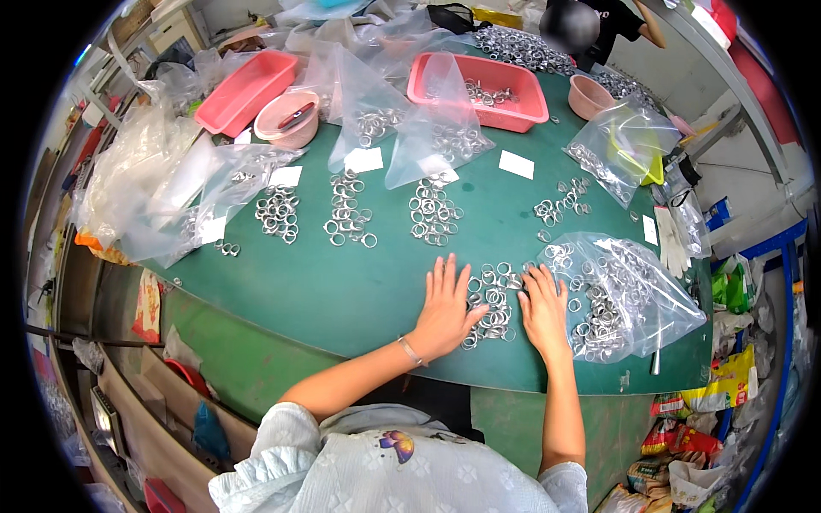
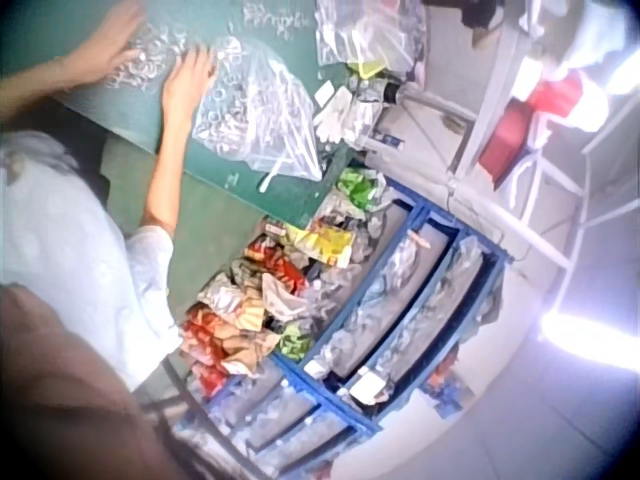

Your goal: The person uses a metal rod to thread small metal rings onto it one by one. They pick up the rings from a green table and slide them down the rod, repeating this process for multiple rings.

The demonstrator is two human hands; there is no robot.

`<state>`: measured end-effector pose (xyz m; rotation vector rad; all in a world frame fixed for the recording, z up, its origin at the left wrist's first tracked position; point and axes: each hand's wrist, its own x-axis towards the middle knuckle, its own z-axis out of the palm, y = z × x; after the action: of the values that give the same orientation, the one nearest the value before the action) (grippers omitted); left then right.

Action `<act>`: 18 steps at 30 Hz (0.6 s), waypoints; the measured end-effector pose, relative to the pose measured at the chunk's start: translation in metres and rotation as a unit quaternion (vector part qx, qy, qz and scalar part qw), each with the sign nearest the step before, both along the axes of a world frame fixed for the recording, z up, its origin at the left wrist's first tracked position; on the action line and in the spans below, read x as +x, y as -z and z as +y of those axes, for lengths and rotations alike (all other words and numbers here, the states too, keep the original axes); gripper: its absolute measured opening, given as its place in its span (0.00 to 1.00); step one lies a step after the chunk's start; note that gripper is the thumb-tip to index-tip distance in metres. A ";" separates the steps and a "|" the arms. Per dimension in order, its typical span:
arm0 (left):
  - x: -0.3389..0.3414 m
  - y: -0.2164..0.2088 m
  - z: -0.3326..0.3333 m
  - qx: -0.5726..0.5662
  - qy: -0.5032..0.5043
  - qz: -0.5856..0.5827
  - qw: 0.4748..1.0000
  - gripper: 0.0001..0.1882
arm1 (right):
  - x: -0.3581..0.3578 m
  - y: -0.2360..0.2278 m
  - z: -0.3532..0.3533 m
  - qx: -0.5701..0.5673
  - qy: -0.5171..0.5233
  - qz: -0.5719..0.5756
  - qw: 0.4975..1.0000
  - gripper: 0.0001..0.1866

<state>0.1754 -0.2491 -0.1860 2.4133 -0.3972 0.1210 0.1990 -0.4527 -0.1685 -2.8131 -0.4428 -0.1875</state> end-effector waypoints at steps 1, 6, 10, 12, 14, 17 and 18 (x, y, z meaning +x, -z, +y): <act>0.004 0.003 -0.003 0.019 0.001 0.001 1.000 0.37 | -0.004 -0.001 -0.002 -0.010 0.003 0.000 1.000 0.17; 0.003 0.002 -0.039 -0.008 0.053 -0.026 0.998 0.34 | -0.022 -0.011 -0.013 0.001 0.001 -0.019 1.000 0.16; 0.010 0.004 -0.061 -0.024 0.064 -0.020 0.997 0.32 | -0.041 -0.043 -0.050 0.154 0.028 -0.202 0.967 0.13; 0.012 0.006 -0.071 -0.030 0.065 -0.027 0.997 0.32 | -0.052 -0.055 -0.092 0.147 0.120 -0.383 0.904 0.13; 0.011 0.004 -0.073 -0.040 0.052 -0.021 0.998 0.31 | -0.058 -0.059 -0.140 0.196 0.285 -0.462 0.817 0.10; 0.003 -0.011 -0.065 -0.010 0.042 0.018 0.999 0.32 | -0.063 -0.040 -0.231 0.177 0.432 -0.407 0.785 0.14; 0.001 -0.014 -0.059 -0.046 0.037 -0.004 0.998 0.28 | -0.066 -0.028 -0.260 0.041 0.459 -0.312 0.831 0.16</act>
<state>0.1761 -0.3077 -0.1716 2.3050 -0.4738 0.1150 0.1330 -0.7128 -0.1403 -2.5536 0.8305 -1.2872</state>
